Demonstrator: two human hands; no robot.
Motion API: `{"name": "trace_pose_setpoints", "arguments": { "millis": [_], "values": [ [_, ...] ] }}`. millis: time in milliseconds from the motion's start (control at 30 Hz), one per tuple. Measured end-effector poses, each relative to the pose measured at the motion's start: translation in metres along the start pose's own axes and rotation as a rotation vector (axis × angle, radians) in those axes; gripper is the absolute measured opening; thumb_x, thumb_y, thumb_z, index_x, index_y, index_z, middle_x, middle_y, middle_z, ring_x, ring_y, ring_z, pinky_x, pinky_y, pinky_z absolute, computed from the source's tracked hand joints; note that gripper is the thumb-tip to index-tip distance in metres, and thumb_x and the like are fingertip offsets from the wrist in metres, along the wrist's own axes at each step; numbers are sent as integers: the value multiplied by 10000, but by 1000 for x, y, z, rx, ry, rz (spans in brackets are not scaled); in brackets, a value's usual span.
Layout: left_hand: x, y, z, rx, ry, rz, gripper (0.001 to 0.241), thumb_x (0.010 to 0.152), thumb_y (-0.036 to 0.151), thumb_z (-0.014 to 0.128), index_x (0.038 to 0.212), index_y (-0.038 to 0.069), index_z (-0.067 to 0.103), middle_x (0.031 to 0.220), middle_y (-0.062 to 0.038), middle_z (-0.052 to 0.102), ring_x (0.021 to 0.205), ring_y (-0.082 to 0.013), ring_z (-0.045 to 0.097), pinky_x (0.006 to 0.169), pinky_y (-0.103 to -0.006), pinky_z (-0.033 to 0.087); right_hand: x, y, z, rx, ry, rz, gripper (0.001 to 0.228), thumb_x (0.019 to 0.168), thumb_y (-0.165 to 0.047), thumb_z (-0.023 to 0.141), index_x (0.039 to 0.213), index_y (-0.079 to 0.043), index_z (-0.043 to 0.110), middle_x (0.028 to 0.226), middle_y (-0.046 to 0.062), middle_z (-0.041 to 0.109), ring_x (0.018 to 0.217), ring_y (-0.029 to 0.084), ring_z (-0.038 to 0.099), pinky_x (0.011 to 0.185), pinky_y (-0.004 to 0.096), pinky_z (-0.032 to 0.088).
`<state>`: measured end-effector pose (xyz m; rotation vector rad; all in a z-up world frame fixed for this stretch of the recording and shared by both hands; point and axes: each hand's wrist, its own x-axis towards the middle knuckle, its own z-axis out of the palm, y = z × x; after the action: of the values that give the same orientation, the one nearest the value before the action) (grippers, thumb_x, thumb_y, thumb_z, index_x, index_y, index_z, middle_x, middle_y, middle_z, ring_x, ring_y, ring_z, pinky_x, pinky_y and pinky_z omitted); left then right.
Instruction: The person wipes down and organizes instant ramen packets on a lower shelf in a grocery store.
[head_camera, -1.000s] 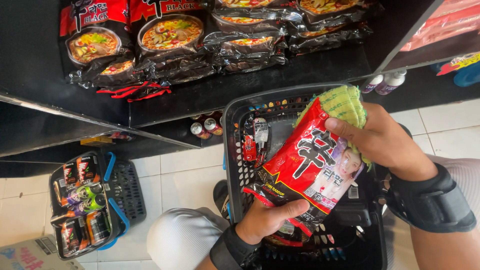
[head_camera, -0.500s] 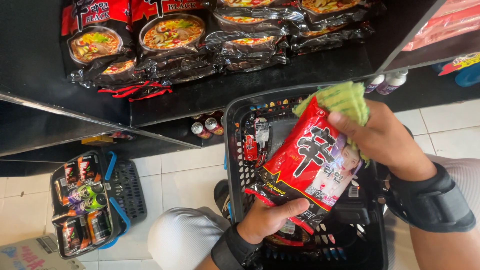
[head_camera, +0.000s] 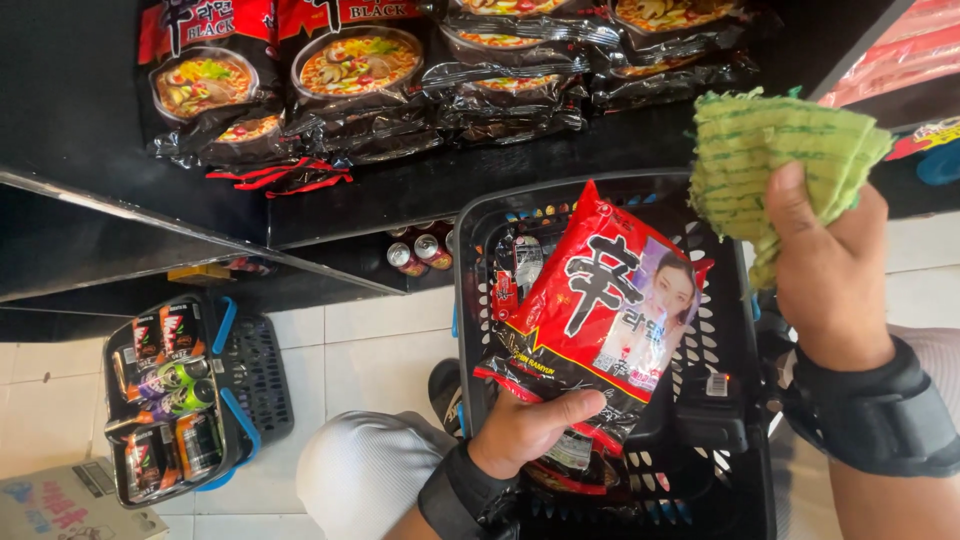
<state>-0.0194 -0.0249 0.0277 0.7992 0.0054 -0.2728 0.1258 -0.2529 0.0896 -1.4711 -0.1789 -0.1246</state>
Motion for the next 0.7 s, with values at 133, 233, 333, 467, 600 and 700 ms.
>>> {"name": "trace_pose_setpoints", "arguments": {
  "millis": [133, 233, 333, 467, 600, 700],
  "values": [
    [0, 5, 4, -28, -2, -10, 708, 889, -78, 715, 1534, 2, 436, 1430, -131, 601, 1308, -239, 591, 1131, -400, 485, -3, -2, 0, -116, -31, 0, 351, 1163, -222, 531, 1384, 45, 589, 1212, 53, 675, 1065, 117, 627, 948, 275, 521],
    [0, 8, 5, -19, 0, -18, 723, 885, -85, 711, 1545, -4, 426, 1434, -137, 598, 1313, -243, 586, 1136, -401, 478, -4, -2, -1, -124, -40, 1, 356, 1164, -228, 536, 1384, 47, 591, 1206, 46, 673, 1068, 113, 619, 952, 273, 512],
    [0, 11, 7, -21, 0, -29, 732, 884, -87, 710, 1551, -5, 419, 1438, -140, 593, 1317, -243, 583, 1139, -401, 476, -4, -1, 0, -129, -56, -8, 364, 1162, -233, 541, 1392, 46, 590, 1209, 44, 670, 1076, 111, 611, 961, 274, 507],
    [0, 11, 7, -22, 10, -52, 733, 892, -76, 712, 1554, 3, 408, 1439, -141, 588, 1310, -241, 581, 1127, -401, 481, -3, -1, 1, -148, -72, -8, 372, 1148, -240, 543, 1385, 43, 594, 1219, 56, 681, 1084, 116, 624, 965, 277, 511],
    [-1, 7, 3, -23, 0, -35, 727, 896, -67, 717, 1548, 16, 407, 1443, -129, 584, 1318, -228, 582, 1131, -389, 486, -3, -4, 4, -173, -86, -10, 381, 1144, -246, 540, 1389, 40, 597, 1232, 65, 686, 1091, 121, 628, 967, 276, 509],
    [-1, 7, 2, 14, 3, -24, 718, 900, -65, 725, 1545, 0, 418, 1436, -140, 589, 1303, -232, 591, 1115, -390, 497, -4, -3, 4, -155, -93, 1, 385, 1138, -250, 544, 1388, 39, 594, 1234, 64, 687, 1091, 120, 633, 963, 275, 513]
  ]
}}
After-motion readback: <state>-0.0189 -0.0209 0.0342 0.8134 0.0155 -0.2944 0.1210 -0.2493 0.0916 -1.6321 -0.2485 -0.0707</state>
